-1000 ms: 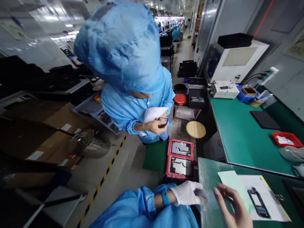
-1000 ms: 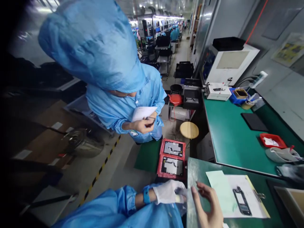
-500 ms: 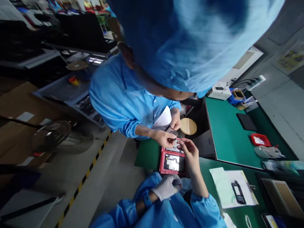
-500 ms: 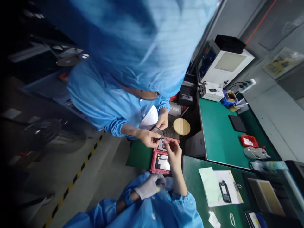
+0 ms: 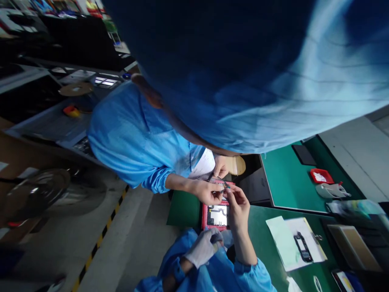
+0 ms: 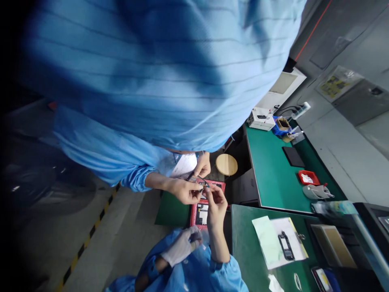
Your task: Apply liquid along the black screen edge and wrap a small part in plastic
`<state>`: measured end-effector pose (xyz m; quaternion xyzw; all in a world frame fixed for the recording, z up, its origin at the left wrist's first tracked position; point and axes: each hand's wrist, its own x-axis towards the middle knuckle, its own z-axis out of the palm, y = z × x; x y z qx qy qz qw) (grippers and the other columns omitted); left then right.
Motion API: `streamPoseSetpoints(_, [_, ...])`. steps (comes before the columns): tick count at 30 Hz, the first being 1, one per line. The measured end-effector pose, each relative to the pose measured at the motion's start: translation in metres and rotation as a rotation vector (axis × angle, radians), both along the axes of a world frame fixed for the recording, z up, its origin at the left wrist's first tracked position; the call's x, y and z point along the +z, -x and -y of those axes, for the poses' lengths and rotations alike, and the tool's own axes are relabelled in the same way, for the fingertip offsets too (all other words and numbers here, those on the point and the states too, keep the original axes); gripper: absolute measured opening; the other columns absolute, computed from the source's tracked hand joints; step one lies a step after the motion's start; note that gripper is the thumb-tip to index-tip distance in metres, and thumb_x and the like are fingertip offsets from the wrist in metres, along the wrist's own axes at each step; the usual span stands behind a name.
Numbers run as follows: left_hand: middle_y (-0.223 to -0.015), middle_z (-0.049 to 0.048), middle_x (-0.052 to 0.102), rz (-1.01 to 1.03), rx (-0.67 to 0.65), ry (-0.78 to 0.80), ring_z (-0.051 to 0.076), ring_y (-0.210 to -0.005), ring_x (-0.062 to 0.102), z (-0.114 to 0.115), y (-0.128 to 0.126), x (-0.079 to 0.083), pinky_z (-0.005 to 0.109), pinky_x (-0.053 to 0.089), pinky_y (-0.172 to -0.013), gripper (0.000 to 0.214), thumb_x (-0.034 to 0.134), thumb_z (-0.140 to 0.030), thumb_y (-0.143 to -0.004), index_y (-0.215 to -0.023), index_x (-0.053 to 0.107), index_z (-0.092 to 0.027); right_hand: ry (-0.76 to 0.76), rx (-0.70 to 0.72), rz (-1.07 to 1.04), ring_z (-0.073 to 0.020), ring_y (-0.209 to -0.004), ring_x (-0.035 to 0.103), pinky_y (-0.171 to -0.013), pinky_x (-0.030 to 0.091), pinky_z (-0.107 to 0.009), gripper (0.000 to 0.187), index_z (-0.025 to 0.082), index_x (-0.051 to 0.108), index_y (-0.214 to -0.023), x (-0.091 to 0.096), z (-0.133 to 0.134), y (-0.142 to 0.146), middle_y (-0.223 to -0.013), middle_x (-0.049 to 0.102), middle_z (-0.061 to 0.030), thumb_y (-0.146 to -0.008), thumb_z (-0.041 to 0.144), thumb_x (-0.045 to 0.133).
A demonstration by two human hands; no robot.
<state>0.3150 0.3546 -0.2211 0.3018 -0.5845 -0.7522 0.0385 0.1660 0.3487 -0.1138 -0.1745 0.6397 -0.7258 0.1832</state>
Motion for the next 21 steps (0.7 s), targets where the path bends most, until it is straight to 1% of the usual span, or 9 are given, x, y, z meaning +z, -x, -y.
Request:
streamPoseSetpoints(3, [-0.084,0.0005,0.074,0.005,-0.012,0.011,0.019,-0.08,0.065,0.004,0.001,0.003,0.033,0.057,-0.085,0.008,0.077,-0.019,-0.078,-0.083,0.071,-0.021,0.035,-0.018,0.029,-0.0206,-0.079,0.076,-0.083,0.066,-0.036,0.056,0.021,0.08,-0.099,-0.006,0.001,-0.003,-0.088,0.082,-0.0053,-0.072,0.067,0.101])
streamPoseSetpoints(6, [-0.082,0.0003,0.072,0.014,-0.011,0.017,0.02,-0.08,0.064,0.007,0.003,0.004,0.034,0.057,-0.085,0.012,0.081,-0.021,-0.077,-0.082,0.07,-0.021,0.053,-0.015,0.019,-0.0222,-0.083,0.077,-0.083,0.067,-0.036,0.054,0.022,0.079,-0.098,-0.007,0.002,-0.003,-0.089,0.082,-0.0058,-0.075,0.066,0.1])
streamPoseSetpoints(9, [-0.08,-0.0007,0.07,0.025,-0.035,0.044,0.02,-0.08,0.063,0.01,0.007,0.008,0.033,0.056,-0.084,0.012,0.079,-0.02,-0.078,-0.081,0.068,-0.021,0.062,0.005,0.017,-0.022,-0.083,0.077,-0.083,0.067,-0.036,0.052,0.023,0.078,-0.096,-0.005,0.002,-0.001,-0.088,0.081,-0.005,-0.075,0.064,0.1])
streamPoseSetpoints(12, [-0.081,-0.0011,0.07,0.027,-0.056,0.08,0.019,-0.083,0.064,0.013,0.01,0.018,0.03,0.055,-0.086,0.011,0.074,-0.016,-0.079,-0.08,0.065,-0.022,0.069,0.037,0.019,-0.0217,-0.084,0.076,-0.083,0.066,-0.036,0.051,0.023,0.077,-0.094,0.0,0.001,0.002,-0.087,0.08,-0.0043,-0.074,0.063,0.102])
streamPoseSetpoints(16, [-0.083,-0.0011,0.072,0.034,-0.074,0.112,0.019,-0.086,0.065,0.015,0.015,0.03,0.028,0.055,-0.088,0.015,0.072,-0.015,-0.08,-0.078,0.06,-0.023,0.052,0.068,0.002,-0.0218,-0.082,0.075,-0.079,0.064,-0.034,0.049,0.023,0.078,-0.092,0.006,0.0,0.007,-0.086,0.08,-0.0045,-0.074,0.062,0.102])
streamPoseSetpoints(19, [-0.086,-0.0008,0.073,0.052,-0.085,0.134,0.019,-0.089,0.067,0.013,0.018,0.035,0.028,0.055,-0.09,0.014,0.071,-0.015,-0.081,-0.079,0.06,-0.023,0.031,0.112,0.013,-0.022,-0.082,0.074,-0.08,0.064,-0.034,0.052,0.024,0.078,-0.09,0.009,-0.003,0.01,-0.085,0.079,-0.0046,-0.07,0.065,0.103])
streamPoseSetpoints(21, [-0.087,-0.0009,0.074,0.047,-0.091,0.146,0.019,-0.09,0.067,0.011,0.02,0.036,0.028,0.055,-0.09,0.013,0.071,-0.015,-0.082,-0.08,0.062,-0.023,0.016,0.143,0.018,-0.0221,-0.079,0.074,-0.082,0.064,-0.036,0.053,0.024,0.079,-0.091,0.009,-0.007,0.011,-0.083,0.079,-0.0043,-0.071,0.067,0.102])
